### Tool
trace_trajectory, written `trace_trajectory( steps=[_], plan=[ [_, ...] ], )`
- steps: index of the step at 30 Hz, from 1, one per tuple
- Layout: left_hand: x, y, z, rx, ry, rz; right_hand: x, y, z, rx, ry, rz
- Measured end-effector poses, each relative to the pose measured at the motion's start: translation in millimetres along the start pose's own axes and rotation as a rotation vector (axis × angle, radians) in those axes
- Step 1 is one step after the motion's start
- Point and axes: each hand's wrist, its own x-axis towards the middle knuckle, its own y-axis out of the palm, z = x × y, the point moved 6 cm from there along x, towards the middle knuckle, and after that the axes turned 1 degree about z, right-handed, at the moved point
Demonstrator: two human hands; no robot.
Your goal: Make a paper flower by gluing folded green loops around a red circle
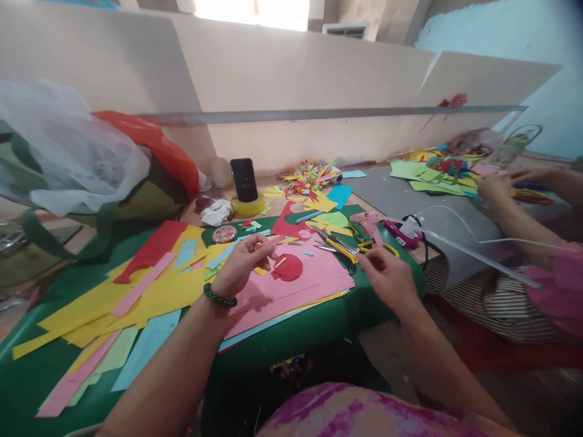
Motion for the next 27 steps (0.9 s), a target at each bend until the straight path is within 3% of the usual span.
trace_trajectory(
  steps=[3, 8, 15, 27],
  plan=[
    [-1, 5.2, -1, 0.015, 0.025, 0.013, -7, 32, 47, 0.431, -0.107, 0.281],
    [-5, 9.3, -7, 0.106, 0.083, -0.007, 6, 74, 86, 0.834, -0.011, 0.535],
    [-4, 15.2, -6, 0.135, 0.127, 0.008, 7, 99, 91, 0.995, 0.071, 0.474],
    [-3, 17.8, -2, 0.119, 0.138, -0.004, 8, 101, 87, 1.041, 0.112, 0.478]
  ],
)
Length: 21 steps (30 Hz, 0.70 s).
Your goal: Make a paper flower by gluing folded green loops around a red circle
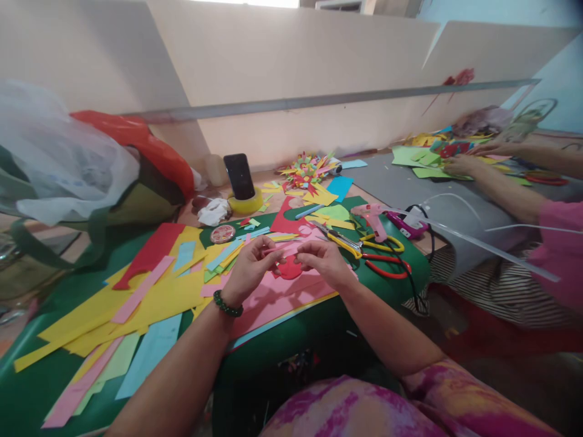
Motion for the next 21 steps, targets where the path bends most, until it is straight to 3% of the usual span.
trace_trajectory(
  steps=[9, 17, 21],
  plan=[
    [0, 0.4, 1, -0.032, 0.004, 0.003, 3, -2, 0, -0.022, -0.042, -0.01],
    [-3, -0.1, 16, -0.149, -0.181, 0.132, 4, -3, -3, -0.078, -0.08, -0.004],
    [-1, -2.6, 23, -0.149, -0.217, 0.119, 5, -2, -4, -0.132, -0.118, 0.0]
  ],
)
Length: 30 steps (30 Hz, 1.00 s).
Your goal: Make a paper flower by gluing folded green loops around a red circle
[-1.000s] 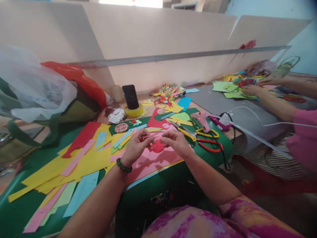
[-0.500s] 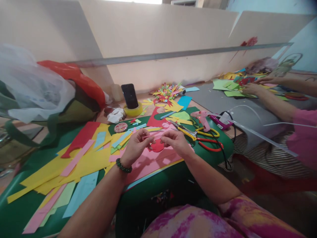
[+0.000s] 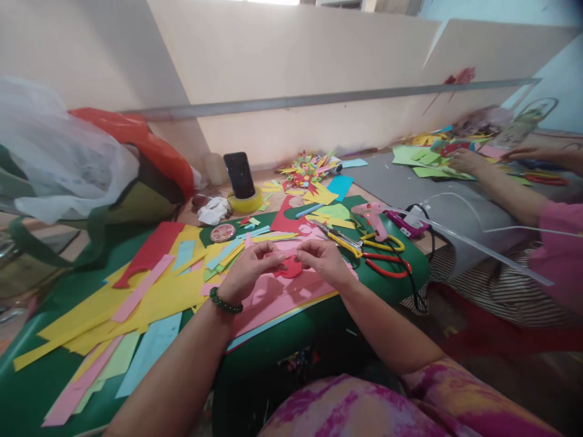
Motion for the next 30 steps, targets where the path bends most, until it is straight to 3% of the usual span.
trace_trajectory(
  steps=[13, 22, 30],
  plan=[
    [-1, 0.1, -8, 0.028, -0.003, -0.089, -4, 0, 3, -0.099, -0.064, 0.005],
    [-1, -0.8, -8, 0.082, 0.03, -0.08, -2, 0, -2, -0.014, -0.004, 0.033],
    [-3, 2.3, -14, 0.142, 0.051, -0.08, -1, 3, 0, -0.076, 0.022, 0.035]
  ],
)
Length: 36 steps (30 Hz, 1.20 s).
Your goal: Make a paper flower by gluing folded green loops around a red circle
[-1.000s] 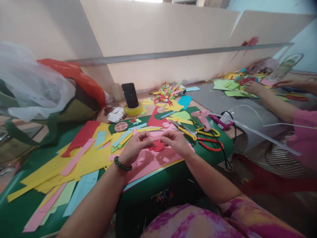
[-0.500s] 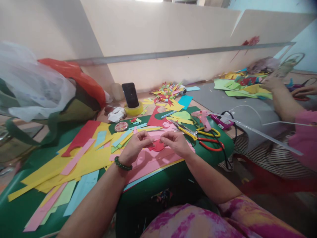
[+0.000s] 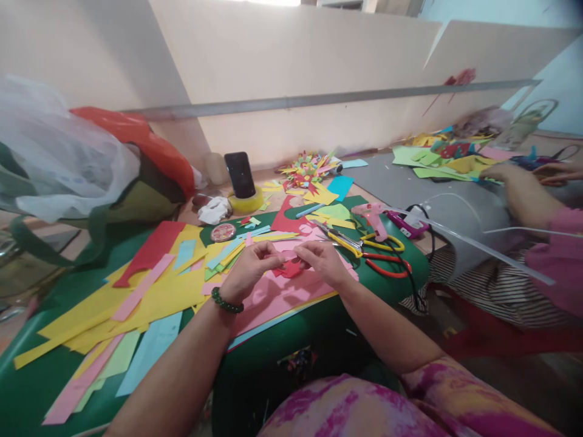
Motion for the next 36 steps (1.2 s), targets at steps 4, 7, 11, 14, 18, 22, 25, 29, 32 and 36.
trace_trajectory(
  steps=[4, 7, 11, 14, 18, 22, 25, 29, 32, 36],
  plan=[
    [-1, 1.7, -2, 0.044, 0.022, 0.011, 1, 1, -1, -0.024, 0.012, -0.016],
    [-1, 3.6, -1, 0.04, 0.025, 0.025, 1, 1, 0, -0.034, 0.002, -0.03],
    [-1, 6.3, 3, -0.024, -0.024, 0.039, 1, 0, 4, -0.057, -0.043, -0.053],
    [0, 8.4, 7, -0.005, -0.076, 0.075, 0, -1, 7, -0.092, -0.084, -0.075],
    [1, 5.6, 12, 0.006, -0.086, 0.062, 2, -2, 4, -0.028, -0.057, -0.059],
    [2, 4.2, 12, 0.016, -0.048, 0.043, 4, -3, -4, 0.131, 0.078, -0.05],
    [2, 6.3, 9, 0.066, -0.013, 0.055, 4, -2, -6, 0.122, 0.096, -0.032],
    [1, 9.7, 6, 0.102, 0.027, 0.083, 2, 0, -4, 0.074, 0.041, -0.019],
    [1, 10.3, 6, 0.107, 0.05, 0.092, 2, -1, -4, 0.078, 0.01, -0.053],
    [2, 4.4, 8, 0.027, 0.023, 0.045, 2, -5, -3, 0.052, 0.0, -0.094]
  ],
)
